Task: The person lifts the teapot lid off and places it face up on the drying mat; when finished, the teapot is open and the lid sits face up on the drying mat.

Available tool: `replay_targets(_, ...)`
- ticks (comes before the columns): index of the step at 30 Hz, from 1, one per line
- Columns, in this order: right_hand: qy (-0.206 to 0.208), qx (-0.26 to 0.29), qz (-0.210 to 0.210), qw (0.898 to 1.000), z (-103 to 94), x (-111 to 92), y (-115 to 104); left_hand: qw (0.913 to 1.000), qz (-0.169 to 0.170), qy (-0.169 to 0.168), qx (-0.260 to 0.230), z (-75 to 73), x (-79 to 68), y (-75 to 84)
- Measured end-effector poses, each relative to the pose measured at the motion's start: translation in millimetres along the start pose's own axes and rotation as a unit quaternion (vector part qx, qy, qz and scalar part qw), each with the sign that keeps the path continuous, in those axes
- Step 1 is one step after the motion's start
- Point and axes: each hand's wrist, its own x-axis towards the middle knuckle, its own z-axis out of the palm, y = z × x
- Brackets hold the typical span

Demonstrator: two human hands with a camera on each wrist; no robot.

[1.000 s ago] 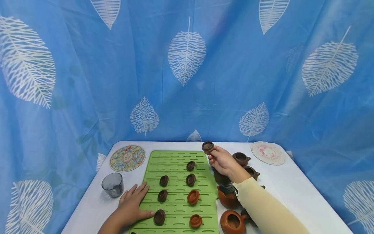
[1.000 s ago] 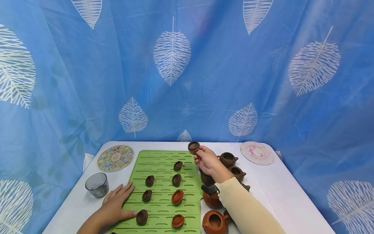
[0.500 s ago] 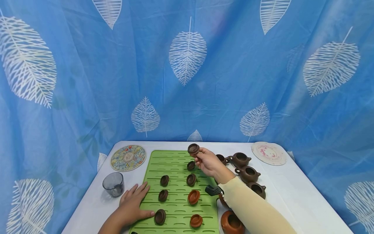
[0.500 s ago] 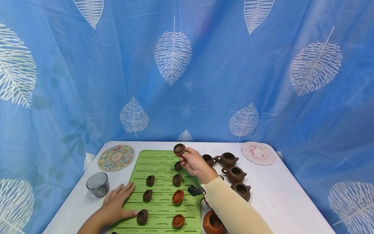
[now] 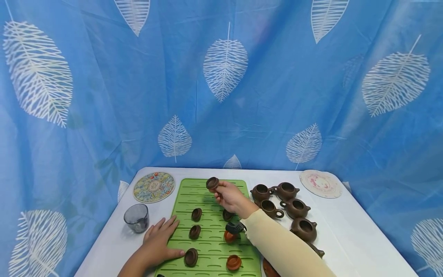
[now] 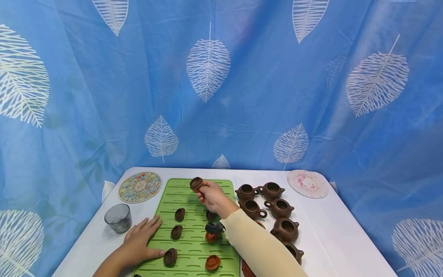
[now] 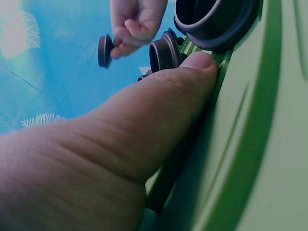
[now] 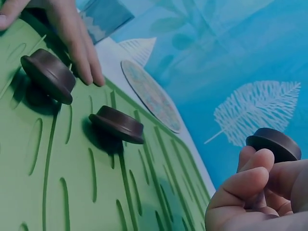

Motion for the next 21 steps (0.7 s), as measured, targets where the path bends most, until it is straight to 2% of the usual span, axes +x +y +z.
replay_targets(6,0.016,-0.015,0.013,1.0,15.3,12,8,1.0,0.001,-0.003,0.0,-0.5,0.1,-0.3)
replay_targets(13,0.042,-0.05,0.05,0.997,33.2,18,23,0.9999,0.001,-0.003,-0.01,-1.8,-2.4,0.1)
replay_targets(17,0.054,-0.073,0.05,0.995,37.1,18,28,0.9999,0.006,-0.008,-0.009,-1.9,-1.6,1.0)
replay_targets(21,0.044,-0.11,0.041,0.992,38.5,18,31,0.9999,-0.001,-0.011,-0.005,-2.2,-1.2,1.9)
